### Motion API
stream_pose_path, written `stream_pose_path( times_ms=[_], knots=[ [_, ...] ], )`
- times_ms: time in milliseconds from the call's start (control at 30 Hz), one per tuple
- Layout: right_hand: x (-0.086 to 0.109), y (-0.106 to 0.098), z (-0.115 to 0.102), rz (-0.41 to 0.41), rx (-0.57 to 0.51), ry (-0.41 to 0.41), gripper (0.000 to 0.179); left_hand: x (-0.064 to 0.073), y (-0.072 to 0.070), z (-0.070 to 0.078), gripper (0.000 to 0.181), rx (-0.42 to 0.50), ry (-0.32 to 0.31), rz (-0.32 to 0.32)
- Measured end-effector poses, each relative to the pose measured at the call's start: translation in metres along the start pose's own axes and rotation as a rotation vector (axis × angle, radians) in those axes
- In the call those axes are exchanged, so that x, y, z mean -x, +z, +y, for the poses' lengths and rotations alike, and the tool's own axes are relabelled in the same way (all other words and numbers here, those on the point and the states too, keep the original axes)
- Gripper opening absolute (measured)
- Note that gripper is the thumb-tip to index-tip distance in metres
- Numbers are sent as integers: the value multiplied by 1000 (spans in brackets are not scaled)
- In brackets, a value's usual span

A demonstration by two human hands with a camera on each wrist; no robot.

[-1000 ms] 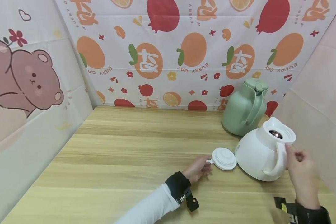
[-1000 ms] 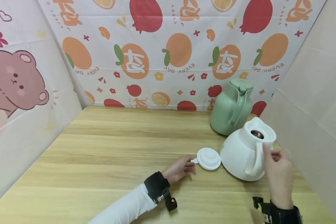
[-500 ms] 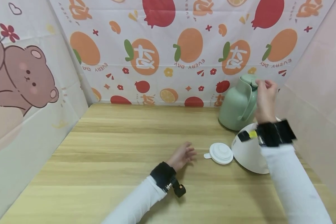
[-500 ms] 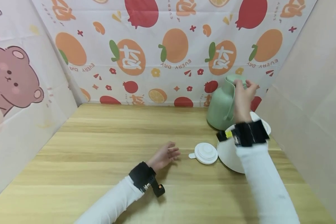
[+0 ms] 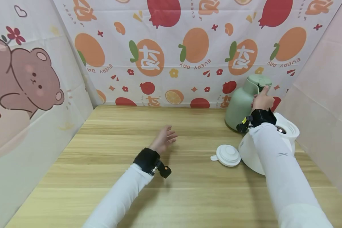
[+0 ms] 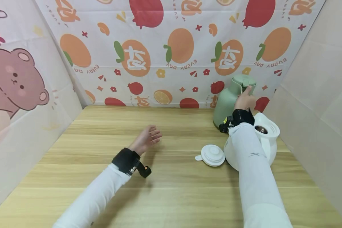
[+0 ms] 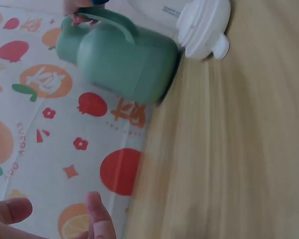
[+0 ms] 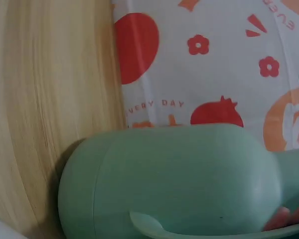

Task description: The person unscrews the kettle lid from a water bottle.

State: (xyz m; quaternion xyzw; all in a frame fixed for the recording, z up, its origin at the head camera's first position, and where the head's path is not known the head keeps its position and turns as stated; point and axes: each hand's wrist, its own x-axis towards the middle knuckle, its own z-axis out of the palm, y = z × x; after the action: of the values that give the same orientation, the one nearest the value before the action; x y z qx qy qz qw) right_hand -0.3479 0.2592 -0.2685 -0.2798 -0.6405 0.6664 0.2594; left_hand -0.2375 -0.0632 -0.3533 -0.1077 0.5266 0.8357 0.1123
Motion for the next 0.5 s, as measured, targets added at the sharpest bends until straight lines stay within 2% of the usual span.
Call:
stream_pose_path(
  times_ms=[67, 167, 233, 367, 500],
  knots=[
    [-1, -3, 1, -32, -16, -5, 43, -6, 3, 6, 52, -40, 13, -4],
    [0, -7, 2, -62, 37, -15, 47, -17, 12, 13, 50, -121, 48, -10],
    [2, -9, 2, -83, 68, -19, 50, -27, 20, 16, 50, -196, 90, -38],
    [10, -11, 3, -157, 121, -64, 53, -46, 43, 18, 57, -340, 180, -98],
    [19, -11, 6, -234, 94, -111, 52, -66, 69, 16, 61, -453, 289, -136]
  ],
)
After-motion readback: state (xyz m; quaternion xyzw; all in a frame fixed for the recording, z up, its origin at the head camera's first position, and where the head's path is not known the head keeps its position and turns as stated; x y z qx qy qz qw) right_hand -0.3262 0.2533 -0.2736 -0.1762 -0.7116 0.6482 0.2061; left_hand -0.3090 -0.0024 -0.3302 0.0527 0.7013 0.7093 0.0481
